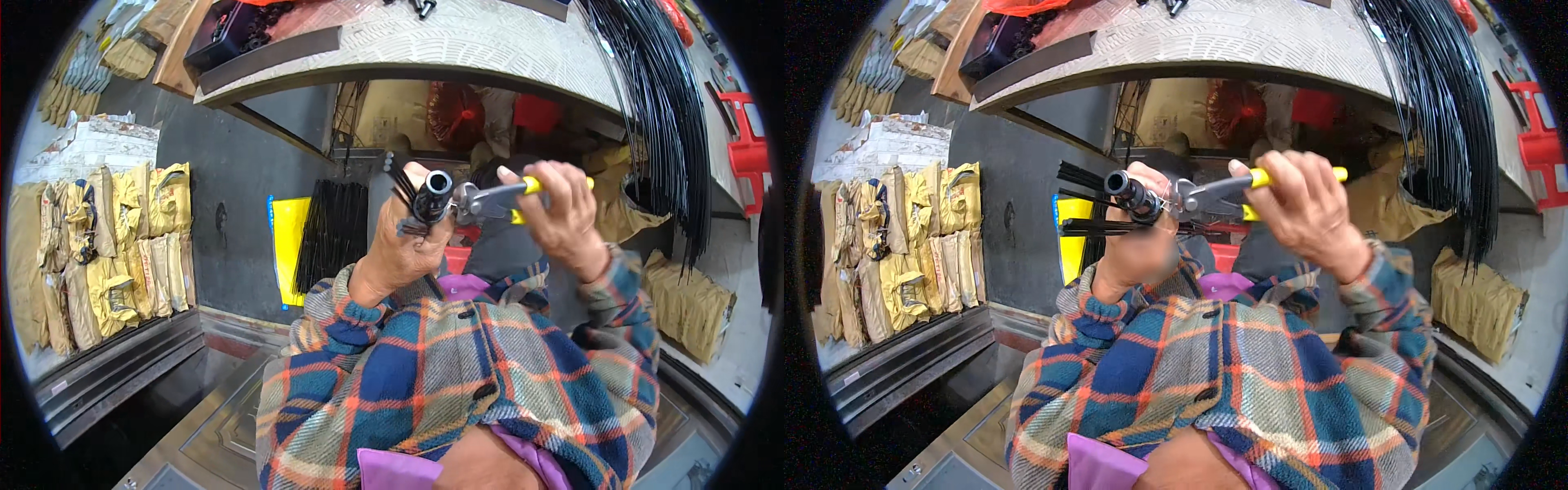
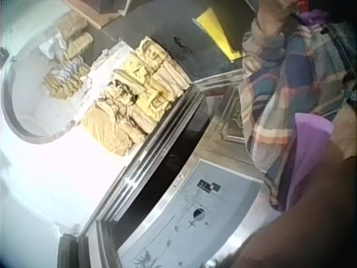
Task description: Assembling electrical cable harnesses by inserting wires into plastic connectors and using crimping tools.
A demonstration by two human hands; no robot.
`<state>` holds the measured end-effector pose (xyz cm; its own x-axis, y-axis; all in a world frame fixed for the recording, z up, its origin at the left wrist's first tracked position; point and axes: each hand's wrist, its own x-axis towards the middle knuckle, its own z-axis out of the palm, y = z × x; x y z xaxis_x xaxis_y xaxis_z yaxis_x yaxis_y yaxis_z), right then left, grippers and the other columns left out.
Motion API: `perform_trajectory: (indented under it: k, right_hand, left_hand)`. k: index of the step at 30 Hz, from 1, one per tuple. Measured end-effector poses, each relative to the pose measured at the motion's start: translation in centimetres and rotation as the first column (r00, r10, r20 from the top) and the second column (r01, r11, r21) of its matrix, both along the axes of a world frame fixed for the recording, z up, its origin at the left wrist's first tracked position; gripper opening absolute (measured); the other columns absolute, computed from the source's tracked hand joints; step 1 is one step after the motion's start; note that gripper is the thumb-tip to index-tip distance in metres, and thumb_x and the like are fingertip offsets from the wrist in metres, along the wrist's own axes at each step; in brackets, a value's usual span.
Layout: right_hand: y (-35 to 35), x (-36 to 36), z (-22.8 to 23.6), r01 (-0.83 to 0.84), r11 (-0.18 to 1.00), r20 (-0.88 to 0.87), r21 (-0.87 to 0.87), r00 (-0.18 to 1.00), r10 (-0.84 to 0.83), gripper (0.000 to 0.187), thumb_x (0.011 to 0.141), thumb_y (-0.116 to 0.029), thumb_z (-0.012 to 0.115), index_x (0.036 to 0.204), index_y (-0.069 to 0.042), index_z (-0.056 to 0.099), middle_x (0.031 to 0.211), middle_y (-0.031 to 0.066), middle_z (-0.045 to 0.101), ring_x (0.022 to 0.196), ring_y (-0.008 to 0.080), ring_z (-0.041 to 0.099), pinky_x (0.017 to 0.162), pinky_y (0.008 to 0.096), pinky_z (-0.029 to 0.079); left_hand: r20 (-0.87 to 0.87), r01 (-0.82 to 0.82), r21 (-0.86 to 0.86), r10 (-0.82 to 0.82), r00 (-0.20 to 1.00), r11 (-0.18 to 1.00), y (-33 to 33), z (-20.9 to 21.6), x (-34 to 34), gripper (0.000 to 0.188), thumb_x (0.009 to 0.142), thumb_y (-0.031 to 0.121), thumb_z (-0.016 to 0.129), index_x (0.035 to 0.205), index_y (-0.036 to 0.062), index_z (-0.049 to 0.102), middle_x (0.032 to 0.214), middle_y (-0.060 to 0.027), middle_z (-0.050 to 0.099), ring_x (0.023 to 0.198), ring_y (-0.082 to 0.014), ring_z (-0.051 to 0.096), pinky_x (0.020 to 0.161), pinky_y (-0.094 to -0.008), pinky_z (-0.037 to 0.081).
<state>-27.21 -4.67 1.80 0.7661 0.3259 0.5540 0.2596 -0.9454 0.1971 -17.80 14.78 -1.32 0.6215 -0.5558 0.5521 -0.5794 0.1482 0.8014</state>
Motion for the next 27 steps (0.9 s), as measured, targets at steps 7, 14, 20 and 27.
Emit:
perform_trajectory:
  k: [7,14,20,27]
  right_hand:
    - [-4.1,0.8,5.7,0.413,0.592,-0.659,0.692,0.028,0.751,0.039,0.075,-0.019,0.069,0.099,-0.001,0.044,0.080,0.0109,0.061,0.072,0.0244,0.063,0.061,0.0328,0.049]
    - [-3.3,-1.1,4.6,-0.049,0.693,-0.569,0.719,0.532,0.627,0.069,0.069,-0.022,0.074,0.123,-0.002,0.035,0.102,0.0148,0.052,0.073,0.0281,0.059,0.059,0.0323,0.048]
    - [-3.6,-1.4,3.7,0.365,0.540,-0.570,0.758,-0.031,0.821,0.043,0.085,-0.024,0.058,0.118,-0.001,0.041,0.084,0.0172,0.062,0.068,0.0270,0.064,0.057,0.0307,0.050]
    - [-1.7,-2.3,4.6,-0.054,0.892,-0.604,0.448,0.717,0.347,0.060,0.068,-0.012,0.070,0.120,-0.002,0.041,0.099,0.0148,0.054,0.079,0.0307,0.057,0.066,0.0361,0.048]
  left_hand:
    - [-0.487,0.440,0.248,-0.282,0.827,0.863,2.0,2.5,0.4,0.068,0.066,0.011,0.076,0.125,0.0015,0.042,0.084,-0.0078,0.062,0.079,-0.0130,0.059,0.070,-0.0252,0.045]
    - [-0.228,0.362,0.132,-0.327,0.917,0.923,1.0,-0.1,0.0,0.062,0.053,0.043,0.078,0.098,0.0036,0.063,0.097,-0.0109,0.063,0.088,-0.0190,0.059,0.078,-0.0303,0.047]
    - [-0.717,0.593,0.115,-0.347,0.605,0.797,2.1,2.2,0.3,0.058,0.057,0.037,0.077,0.100,0.0010,0.061,0.091,-0.0096,0.063,0.079,-0.0170,0.061,0.072,-0.0280,0.047]
    - [-0.351,0.291,0.077,-0.247,0.903,0.954,1.3,0.0,0.1,0.058,0.058,0.040,0.076,0.100,0.0016,0.062,0.095,-0.0083,0.061,0.084,-0.0182,0.059,0.075,-0.0285,0.046]
